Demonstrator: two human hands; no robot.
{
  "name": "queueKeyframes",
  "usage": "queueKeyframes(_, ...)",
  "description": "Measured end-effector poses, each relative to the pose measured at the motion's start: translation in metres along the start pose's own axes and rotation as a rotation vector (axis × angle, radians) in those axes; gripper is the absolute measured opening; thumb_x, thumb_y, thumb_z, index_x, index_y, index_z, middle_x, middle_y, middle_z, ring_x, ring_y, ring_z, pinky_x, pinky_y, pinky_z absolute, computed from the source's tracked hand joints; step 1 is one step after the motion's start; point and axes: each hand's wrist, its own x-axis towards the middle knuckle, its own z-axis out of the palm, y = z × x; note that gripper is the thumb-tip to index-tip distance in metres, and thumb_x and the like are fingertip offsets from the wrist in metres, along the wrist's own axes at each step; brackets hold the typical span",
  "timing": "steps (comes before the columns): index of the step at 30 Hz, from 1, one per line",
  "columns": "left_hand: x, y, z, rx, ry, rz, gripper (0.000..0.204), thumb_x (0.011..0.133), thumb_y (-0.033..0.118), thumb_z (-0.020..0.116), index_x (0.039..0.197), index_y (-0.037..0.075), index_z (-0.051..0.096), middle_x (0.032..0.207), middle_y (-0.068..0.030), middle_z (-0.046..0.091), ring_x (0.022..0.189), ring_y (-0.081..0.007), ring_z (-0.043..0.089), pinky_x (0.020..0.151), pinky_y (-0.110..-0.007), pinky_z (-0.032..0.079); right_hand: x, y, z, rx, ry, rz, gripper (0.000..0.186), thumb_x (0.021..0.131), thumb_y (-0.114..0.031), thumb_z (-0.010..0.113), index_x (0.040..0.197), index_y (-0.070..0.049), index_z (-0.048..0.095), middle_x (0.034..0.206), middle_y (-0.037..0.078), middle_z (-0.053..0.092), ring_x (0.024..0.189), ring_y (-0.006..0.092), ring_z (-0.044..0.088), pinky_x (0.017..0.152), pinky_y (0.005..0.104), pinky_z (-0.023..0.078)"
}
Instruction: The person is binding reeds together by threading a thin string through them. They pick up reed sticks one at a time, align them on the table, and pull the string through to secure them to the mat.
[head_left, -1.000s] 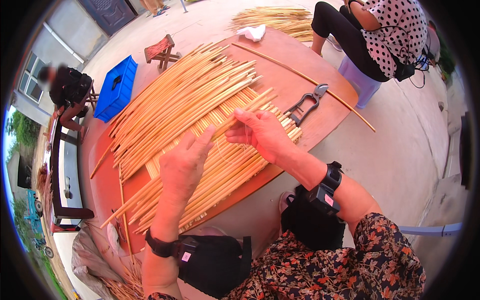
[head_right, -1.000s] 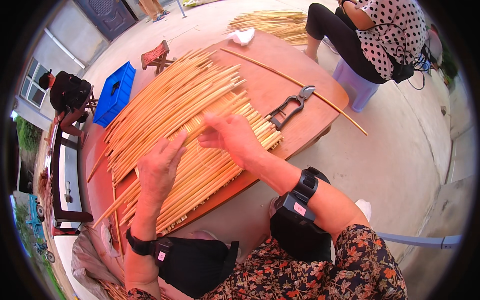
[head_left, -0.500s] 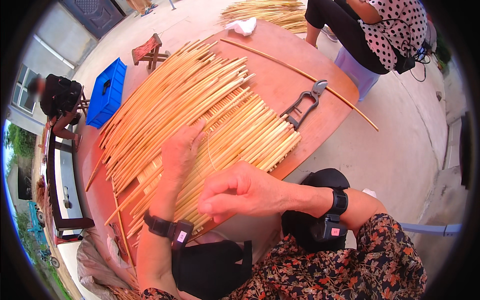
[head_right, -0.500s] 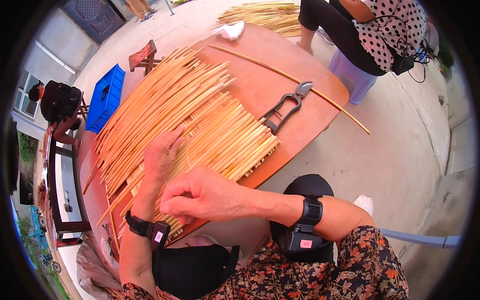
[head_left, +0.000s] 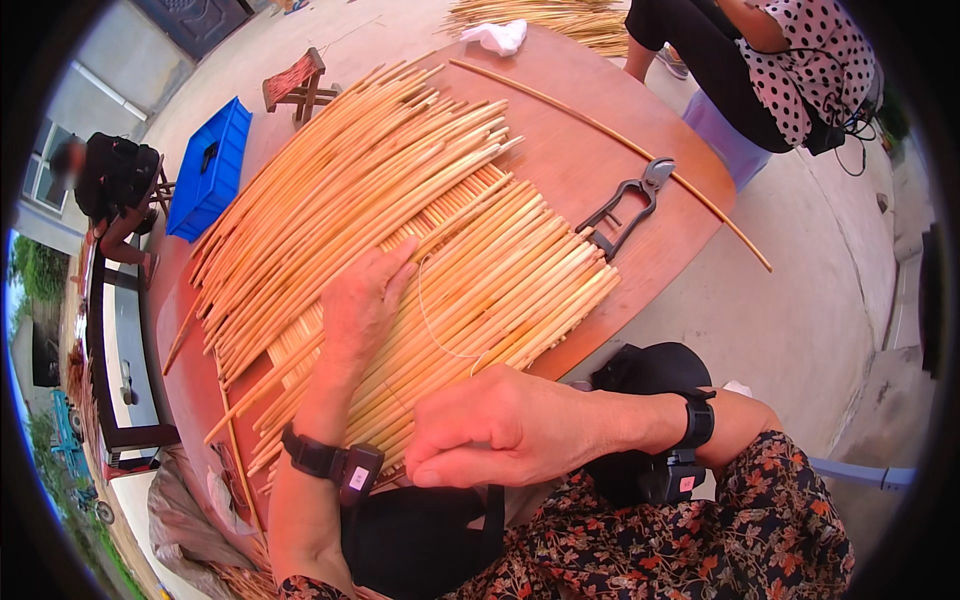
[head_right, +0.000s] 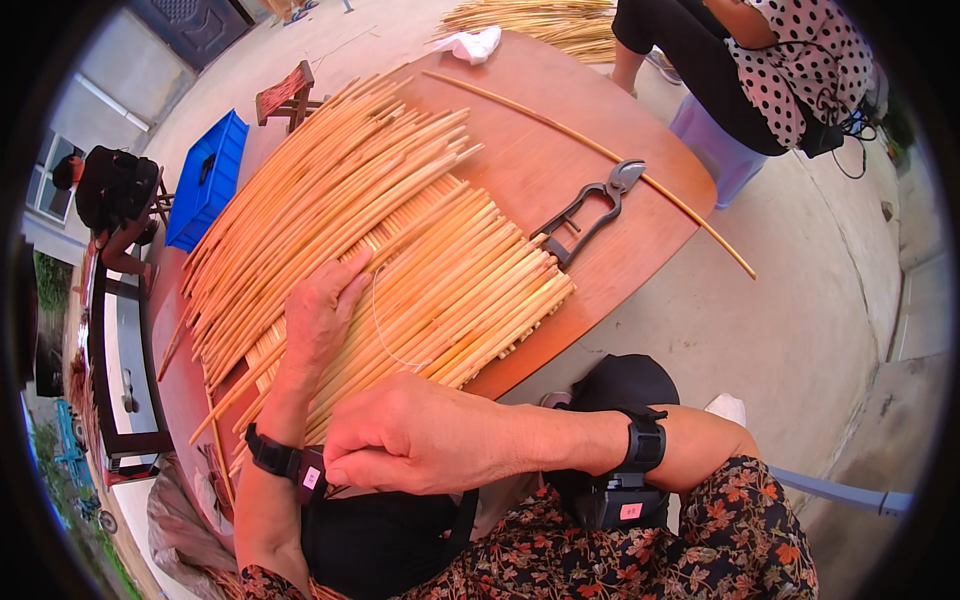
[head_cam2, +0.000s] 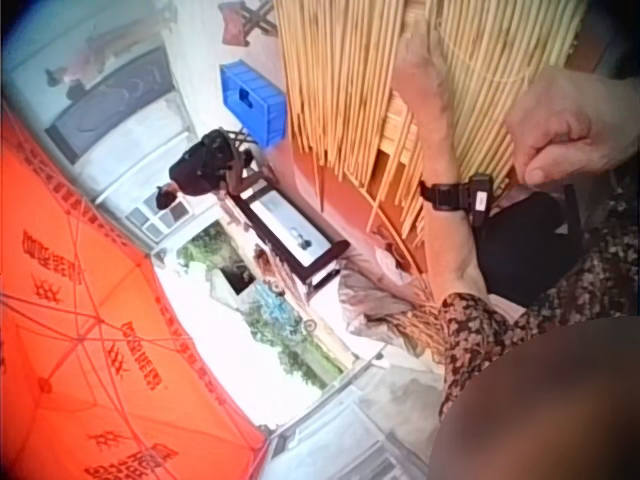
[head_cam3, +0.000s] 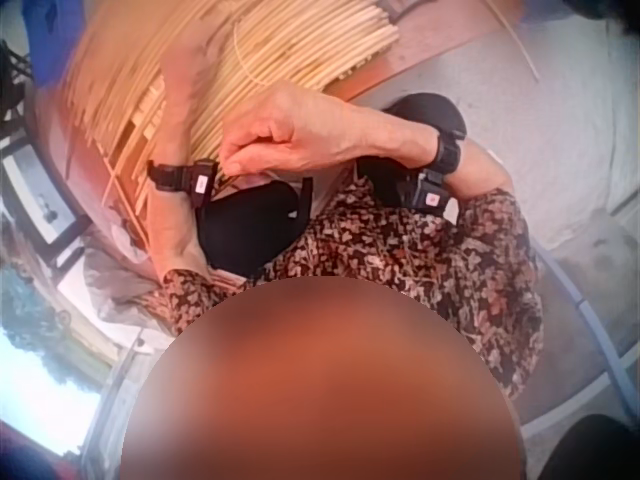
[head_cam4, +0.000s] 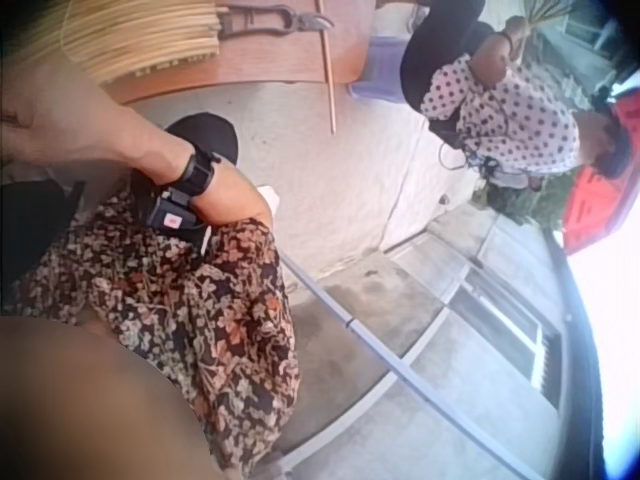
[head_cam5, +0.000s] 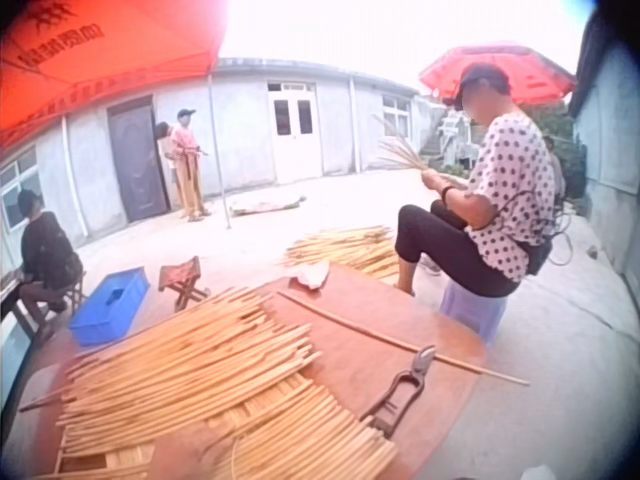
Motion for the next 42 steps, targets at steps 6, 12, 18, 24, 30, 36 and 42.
queueKeyframes(6, 0.000, 0.002, 0.002, -0.024, 0.008, -0.009, 0.031, 0.092, 0.016, 0.073, 0.122, 0.014, 0.073, 0.082, -0.0102, 0.065, 0.072, -0.0268, 0.063, 0.065, -0.036, 0.049, 0.000, 0.002, 0.002, -0.070, -0.058, -0.074, 0.011, 0.096, -0.012, 0.068, 0.098, -0.002, 0.068, 0.087, 0.009, 0.066, 0.081, 0.0280, 0.066, 0.070, 0.0359, 0.053)
queueKeyframes(12, 0.002, 0.003, 0.001, -0.016, -0.014, -0.013, 0.030, 0.092, 0.015, 0.073, 0.122, 0.013, 0.073, 0.085, -0.0106, 0.066, 0.074, -0.0271, 0.065, 0.066, -0.035, 0.050, -0.001, 0.004, 0.004, -0.059, -0.047, -0.049, 0.015, 0.094, -0.014, 0.068, 0.099, 0.000, 0.069, 0.084, 0.013, 0.065, 0.080, 0.0343, 0.065, 0.071, 0.0406, 0.052)
queueKeyframes(18, 0.004, 0.004, 0.001, -0.050, -0.014, -0.025, 0.028, 0.092, 0.015, 0.072, 0.120, 0.011, 0.073, 0.085, -0.0113, 0.067, 0.075, -0.0283, 0.066, 0.067, -0.036, 0.051, 0.001, 0.008, 0.005, -0.228, -0.090, -0.173, 0.020, 0.097, -0.012, 0.066, 0.114, -0.003, 0.066, 0.094, 0.009, 0.064, 0.082, 0.0288, 0.065, 0.070, 0.0364, 0.054)
queueKeyframes(24, 0.002, 0.003, 0.002, -0.045, -0.010, -0.035, 0.029, 0.092, 0.016, 0.072, 0.120, 0.012, 0.074, 0.082, -0.0111, 0.066, 0.073, -0.0285, 0.066, 0.066, -0.036, 0.051, -0.002, 0.003, -0.005, -0.384, -0.008, -0.146, 0.052, 0.090, -0.003, 0.067, 0.141, -0.005, 0.056, 0.090, 0.008, 0.063, 0.077, 0.0258, 0.065, 0.068, 0.0335, 0.055)
queueKeyframes(30, 0.000, -0.001, 0.004, 0.039, 0.030, -0.020, 0.027, 0.092, 0.025, 0.072, 0.118, 0.020, 0.074, 0.078, -0.0054, 0.063, 0.069, -0.0258, 0.063, 0.061, -0.038, 0.050, 0.001, -0.002, -0.027, -0.657, 0.219, 0.114, 0.061, 0.092, 0.002, 0.060, 0.151, -0.008, 0.046, 0.084, 0.007, 0.065, 0.068, 0.0223, 0.065, 0.065, 0.0307, 0.054)
queueKeyframes(36, 0.001, 0.006, -0.005, 0.008, 0.063, -0.027, 0.026, 0.093, 0.025, 0.072, 0.118, 0.020, 0.075, 0.079, -0.0054, 0.065, 0.069, -0.0253, 0.064, 0.061, -0.037, 0.050, 0.006, 0.010, -0.041, -0.471, 0.497, 0.387, 0.022, 0.102, -0.006, 0.054, 0.124, -0.004, 0.055, 0.082, 0.006, 0.066, 0.068, 0.0124, 0.066, 0.063, 0.0274, 0.053)
queueKeyframes(42, 0.002, 0.033, -0.028, -0.123, 0.098, -0.096, 0.028, 0.092, 0.020, 0.074, 0.120, 0.017, 0.075, 0.079, -0.0077, 0.065, 0.068, -0.0260, 0.063, 0.061, -0.037, 0.049, 0.009, 0.019, -0.047, -0.333, 0.631, 0.229, 0.014, 0.098, -0.012, 0.063, 0.097, 0.001, 0.062, 0.084, 0.010, 0.069, 0.062, 0.0182, 0.063, 0.060, 0.0337, 0.051)
